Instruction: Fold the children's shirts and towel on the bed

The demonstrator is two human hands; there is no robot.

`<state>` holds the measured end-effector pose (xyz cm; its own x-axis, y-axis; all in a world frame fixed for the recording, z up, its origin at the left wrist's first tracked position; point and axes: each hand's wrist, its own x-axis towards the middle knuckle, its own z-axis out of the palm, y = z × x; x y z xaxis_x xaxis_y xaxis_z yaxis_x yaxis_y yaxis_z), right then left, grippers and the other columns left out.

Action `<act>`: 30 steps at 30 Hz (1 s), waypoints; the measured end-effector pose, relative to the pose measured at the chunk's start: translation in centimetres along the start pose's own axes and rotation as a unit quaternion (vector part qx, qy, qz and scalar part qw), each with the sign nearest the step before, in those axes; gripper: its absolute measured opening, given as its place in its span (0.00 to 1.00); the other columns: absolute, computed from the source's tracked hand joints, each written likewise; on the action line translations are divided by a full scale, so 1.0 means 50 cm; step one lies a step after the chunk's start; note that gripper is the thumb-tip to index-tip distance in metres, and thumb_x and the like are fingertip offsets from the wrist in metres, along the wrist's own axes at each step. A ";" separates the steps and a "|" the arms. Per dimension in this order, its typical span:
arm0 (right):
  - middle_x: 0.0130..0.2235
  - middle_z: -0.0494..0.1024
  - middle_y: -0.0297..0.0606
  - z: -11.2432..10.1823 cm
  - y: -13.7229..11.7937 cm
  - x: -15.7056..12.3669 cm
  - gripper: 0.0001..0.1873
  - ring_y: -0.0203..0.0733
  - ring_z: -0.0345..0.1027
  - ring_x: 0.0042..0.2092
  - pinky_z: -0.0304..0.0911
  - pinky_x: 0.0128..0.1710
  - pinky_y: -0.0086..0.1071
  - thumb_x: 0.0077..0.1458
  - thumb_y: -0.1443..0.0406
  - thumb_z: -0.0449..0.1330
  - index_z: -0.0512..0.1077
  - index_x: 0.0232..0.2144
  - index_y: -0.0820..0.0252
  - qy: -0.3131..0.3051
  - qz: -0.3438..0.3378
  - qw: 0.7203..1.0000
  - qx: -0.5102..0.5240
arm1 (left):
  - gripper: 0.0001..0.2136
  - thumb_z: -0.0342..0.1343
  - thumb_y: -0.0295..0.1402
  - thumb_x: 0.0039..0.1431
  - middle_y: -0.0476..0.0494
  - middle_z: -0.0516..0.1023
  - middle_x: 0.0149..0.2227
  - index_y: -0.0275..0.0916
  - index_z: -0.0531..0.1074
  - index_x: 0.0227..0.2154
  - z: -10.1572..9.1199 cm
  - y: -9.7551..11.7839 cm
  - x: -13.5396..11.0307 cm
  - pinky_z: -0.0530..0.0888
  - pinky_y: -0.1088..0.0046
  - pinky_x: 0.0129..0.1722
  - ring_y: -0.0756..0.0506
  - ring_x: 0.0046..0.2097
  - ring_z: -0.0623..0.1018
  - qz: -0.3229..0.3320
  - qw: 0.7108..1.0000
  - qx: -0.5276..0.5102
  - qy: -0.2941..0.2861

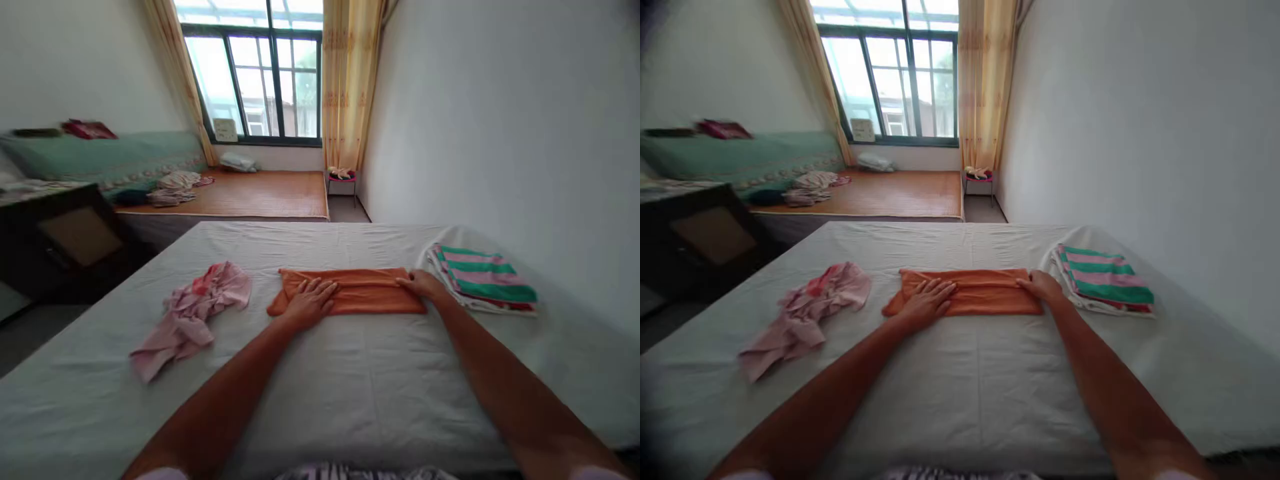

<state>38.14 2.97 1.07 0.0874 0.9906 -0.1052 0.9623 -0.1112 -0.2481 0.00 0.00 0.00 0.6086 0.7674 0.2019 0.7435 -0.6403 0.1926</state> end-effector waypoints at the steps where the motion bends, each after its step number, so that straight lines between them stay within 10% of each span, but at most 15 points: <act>1: 0.36 0.79 0.47 0.000 -0.003 -0.006 0.24 0.45 0.70 0.36 0.54 0.31 0.30 0.54 0.49 0.55 0.75 0.33 0.65 0.002 -0.007 1.000 -0.011 | 0.24 0.37 0.45 0.67 0.51 0.60 0.64 0.51 0.53 0.64 0.000 0.001 -0.002 0.50 0.51 0.63 0.38 0.65 0.56 -0.001 1.000 0.001 -0.003; 7: 0.36 0.78 0.44 -0.016 -0.054 -0.029 0.13 0.43 0.70 0.36 0.57 0.32 0.29 0.53 0.59 0.58 0.73 0.34 0.64 0.052 -0.036 0.997 0.049 | 0.21 0.41 0.43 0.66 0.48 0.66 0.61 0.47 0.63 0.59 -0.015 -0.006 0.001 0.53 0.58 0.63 0.42 0.63 0.61 0.012 0.993 -0.118 0.027; 11: 0.32 0.76 0.40 -0.042 -0.160 -0.042 0.10 0.37 0.69 0.31 0.60 0.28 0.27 0.53 0.61 0.57 0.69 0.33 0.64 0.019 -0.073 0.961 0.264 | 0.22 0.38 0.44 0.67 0.43 0.77 0.49 0.39 0.75 0.45 -0.031 -0.027 0.015 0.63 0.66 0.58 0.43 0.54 0.72 -0.023 0.951 -0.291 0.100; 18: 0.32 0.76 0.35 -0.044 -0.437 -0.082 0.15 0.33 0.69 0.28 0.63 0.23 0.23 0.55 0.55 0.59 0.66 0.37 0.60 -0.148 -0.174 0.814 0.533 | 0.27 0.47 0.54 0.59 0.36 0.78 0.46 0.34 0.72 0.47 -0.058 -0.057 0.009 0.75 0.65 0.42 0.42 0.43 0.78 -0.194 0.745 -0.634 0.070; 22: 0.43 0.77 0.40 -0.016 -0.482 -0.084 0.17 0.33 0.73 0.32 0.66 0.26 0.24 0.59 0.53 0.54 0.67 0.42 0.59 -0.161 -0.234 0.789 0.544 | 0.33 0.44 0.60 0.56 0.36 0.79 0.41 0.34 0.71 0.47 -0.087 -0.076 -0.007 0.76 0.65 0.39 0.40 0.41 0.79 -0.200 0.661 -0.723 0.036; 30: 0.35 0.78 0.38 0.086 -0.357 -0.021 0.17 0.32 0.69 0.26 0.62 0.22 0.24 0.57 0.53 0.53 0.69 0.36 0.60 0.066 -0.146 0.832 0.532 | 0.32 0.62 0.33 0.46 0.41 0.77 0.41 0.36 0.62 0.56 -0.083 -0.099 -0.009 0.74 0.70 0.39 0.44 0.40 0.77 -0.180 0.784 -0.583 0.110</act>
<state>19.75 3.57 1.48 -0.0147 0.9800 0.1982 0.1815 0.1976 -0.9633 -5.10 2.71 2.96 0.2587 0.9635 0.0694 0.0177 -0.0766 0.9969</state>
